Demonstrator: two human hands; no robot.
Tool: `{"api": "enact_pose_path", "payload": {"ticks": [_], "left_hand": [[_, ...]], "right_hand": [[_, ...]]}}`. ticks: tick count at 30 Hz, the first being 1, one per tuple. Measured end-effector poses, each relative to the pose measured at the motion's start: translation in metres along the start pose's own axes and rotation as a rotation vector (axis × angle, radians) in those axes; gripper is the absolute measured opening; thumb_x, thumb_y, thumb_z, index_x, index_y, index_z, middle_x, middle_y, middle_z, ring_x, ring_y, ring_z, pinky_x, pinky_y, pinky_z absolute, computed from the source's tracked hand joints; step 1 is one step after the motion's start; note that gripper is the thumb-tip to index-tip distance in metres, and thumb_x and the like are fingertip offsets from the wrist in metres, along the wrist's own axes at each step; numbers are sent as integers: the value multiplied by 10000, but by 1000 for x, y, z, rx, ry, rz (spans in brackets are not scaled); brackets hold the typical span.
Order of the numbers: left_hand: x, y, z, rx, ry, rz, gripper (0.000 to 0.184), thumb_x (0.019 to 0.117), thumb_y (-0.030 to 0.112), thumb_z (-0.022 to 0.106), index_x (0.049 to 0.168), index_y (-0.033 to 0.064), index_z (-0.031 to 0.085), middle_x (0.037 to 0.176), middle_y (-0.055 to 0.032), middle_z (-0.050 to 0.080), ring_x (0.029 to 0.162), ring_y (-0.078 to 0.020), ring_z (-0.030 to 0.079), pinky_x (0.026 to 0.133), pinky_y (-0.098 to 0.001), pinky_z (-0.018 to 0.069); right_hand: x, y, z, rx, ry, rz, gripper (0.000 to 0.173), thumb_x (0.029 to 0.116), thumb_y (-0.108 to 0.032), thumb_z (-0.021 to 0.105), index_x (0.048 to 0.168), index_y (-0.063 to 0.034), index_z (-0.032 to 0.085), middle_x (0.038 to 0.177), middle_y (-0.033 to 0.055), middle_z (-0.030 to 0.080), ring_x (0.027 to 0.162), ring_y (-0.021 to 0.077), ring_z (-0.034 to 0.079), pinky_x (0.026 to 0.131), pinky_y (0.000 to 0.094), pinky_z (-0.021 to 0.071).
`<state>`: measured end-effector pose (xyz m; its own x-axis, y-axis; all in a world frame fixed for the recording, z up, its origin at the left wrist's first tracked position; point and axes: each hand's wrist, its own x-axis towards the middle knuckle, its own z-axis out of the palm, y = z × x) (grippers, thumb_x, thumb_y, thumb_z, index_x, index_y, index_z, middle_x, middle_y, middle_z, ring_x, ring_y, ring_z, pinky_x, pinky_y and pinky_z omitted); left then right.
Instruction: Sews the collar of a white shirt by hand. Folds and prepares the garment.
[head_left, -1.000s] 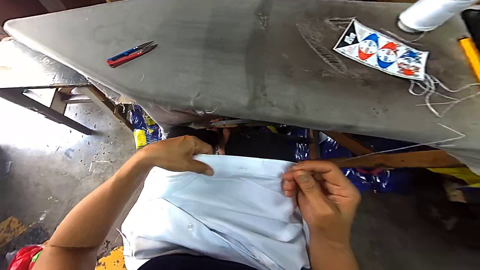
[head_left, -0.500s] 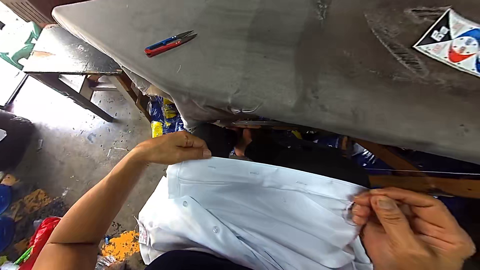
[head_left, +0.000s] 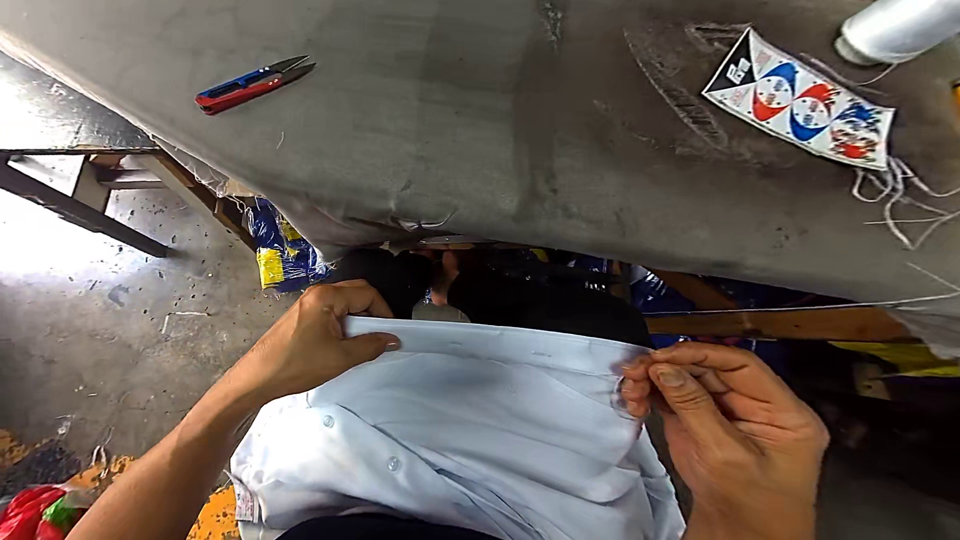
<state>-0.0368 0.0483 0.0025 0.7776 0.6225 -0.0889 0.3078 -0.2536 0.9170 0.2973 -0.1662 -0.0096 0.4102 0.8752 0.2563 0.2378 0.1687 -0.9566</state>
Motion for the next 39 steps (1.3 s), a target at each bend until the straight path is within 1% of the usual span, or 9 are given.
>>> {"api": "enact_pose_path", "payload": {"ticks": [2,5,7,10,12,15,18,21,39], "left_hand": [[-3,0,-3,-60,-35,2,146,912,276,776,976,147,757,925,72,696,809,1,645,696,-174,549],[-6,-1,-5,-113,-62,8,145,920,239,762,1007,123,757,947,61,703,834,-1,652,724,-180,560],[-7,-2,-4,-143,-47,27,149,935,235,749,1007,104,754,925,51,698,814,-1,644,708,-175,550],[-8,-2,1,-178,3,60,146,955,216,731,994,77,755,886,37,691,760,-1,622,669,-168,527],[-10,-3,5,-195,34,82,129,955,186,726,986,65,757,882,31,690,756,-3,619,668,-165,521],[-14,-2,8,-220,63,81,119,951,167,729,995,60,756,872,31,692,743,-2,614,662,-163,517],[-17,-1,9,-236,87,72,114,946,153,730,998,55,755,845,28,698,717,-6,618,645,-168,519],[-19,1,9,-256,87,75,111,947,146,721,997,52,753,833,28,690,704,-5,610,629,-167,513],[-24,5,7,-259,89,87,104,943,141,726,980,45,745,798,32,680,673,1,593,597,-158,490]], "right_hand": [[4,-4,3,-15,-24,-21,126,1023,-128,617,1128,-98,679,911,-13,743,682,93,697,593,226,603],[9,-16,21,-22,-127,-73,152,1019,-152,629,1147,-129,706,1010,-17,729,751,83,687,636,215,590],[13,-30,47,-23,-232,-69,145,1018,-183,640,1137,-163,722,1041,-35,708,796,63,678,659,203,588],[15,-38,98,-33,-374,-78,120,1016,-195,645,1067,-130,732,1028,-17,685,856,48,665,713,196,589],[16,-35,124,-55,-388,-89,120,1003,-180,660,1026,-105,751,988,4,677,833,43,653,687,178,575],[17,-31,145,-164,-345,-95,125,991,-193,671,1008,-120,770,982,8,636,800,15,612,649,139,533],[17,-27,152,-273,-288,-133,139,986,-193,668,988,-101,772,915,-2,637,784,1,606,660,125,522],[16,-25,155,-308,-264,-159,145,980,-187,670,983,-91,779,878,-3,636,757,-9,584,633,112,485],[14,-23,161,-290,-252,-159,145,976,-173,661,985,-85,776,862,-5,639,761,-6,588,640,115,486]]}}
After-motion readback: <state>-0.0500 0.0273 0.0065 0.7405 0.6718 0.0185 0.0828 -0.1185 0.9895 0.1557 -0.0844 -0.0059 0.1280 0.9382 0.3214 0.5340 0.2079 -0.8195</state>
